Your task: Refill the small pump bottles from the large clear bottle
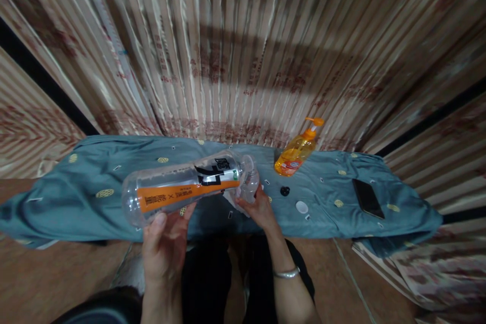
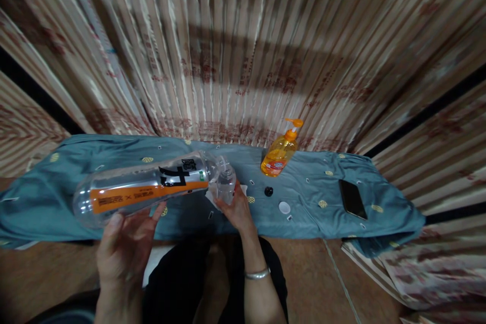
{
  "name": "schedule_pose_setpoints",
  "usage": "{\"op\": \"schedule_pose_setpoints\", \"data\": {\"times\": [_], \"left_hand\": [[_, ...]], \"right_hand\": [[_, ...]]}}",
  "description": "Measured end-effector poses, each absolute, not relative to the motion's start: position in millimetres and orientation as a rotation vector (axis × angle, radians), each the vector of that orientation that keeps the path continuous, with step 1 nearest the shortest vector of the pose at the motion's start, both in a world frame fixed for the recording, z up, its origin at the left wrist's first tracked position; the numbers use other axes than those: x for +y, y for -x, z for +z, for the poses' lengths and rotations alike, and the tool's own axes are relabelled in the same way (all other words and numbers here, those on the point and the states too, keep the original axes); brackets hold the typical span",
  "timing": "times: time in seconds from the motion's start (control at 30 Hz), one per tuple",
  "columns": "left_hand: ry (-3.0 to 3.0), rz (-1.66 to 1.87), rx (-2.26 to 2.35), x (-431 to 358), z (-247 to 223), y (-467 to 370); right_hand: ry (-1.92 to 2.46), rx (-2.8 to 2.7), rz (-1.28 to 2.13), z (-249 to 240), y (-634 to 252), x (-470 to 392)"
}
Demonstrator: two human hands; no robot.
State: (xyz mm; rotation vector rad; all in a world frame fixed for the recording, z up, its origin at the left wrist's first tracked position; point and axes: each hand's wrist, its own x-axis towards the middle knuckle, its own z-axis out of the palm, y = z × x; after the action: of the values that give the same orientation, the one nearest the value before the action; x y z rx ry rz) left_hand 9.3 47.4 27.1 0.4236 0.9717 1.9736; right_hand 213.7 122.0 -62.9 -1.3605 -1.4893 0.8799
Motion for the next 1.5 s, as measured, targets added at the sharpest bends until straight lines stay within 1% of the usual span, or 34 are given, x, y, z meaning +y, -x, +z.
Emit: {"op": "schedule_pose_setpoints", "data": {"times": [0.37, 0.67, 0.97, 1.5], "left_hand": [[-0.380, 1.966, 0.887, 44, 28, -18], [-0.310, 1.986, 0.912, 45, 26, -20], [-0.435, 1.985, 0.949, 41, 33, -22], [-0.385, 1.970, 0.885, 41, 36, -22]], "right_hand": [[1.390, -1.516, 0.921, -64, -213, 119], [1.457, -1.474, 0.863, -68, -211, 118], [1.403, -1.507, 0.847, -66, -212, 118], [1.388, -1.542, 0.827, -67, -211, 120]]}}
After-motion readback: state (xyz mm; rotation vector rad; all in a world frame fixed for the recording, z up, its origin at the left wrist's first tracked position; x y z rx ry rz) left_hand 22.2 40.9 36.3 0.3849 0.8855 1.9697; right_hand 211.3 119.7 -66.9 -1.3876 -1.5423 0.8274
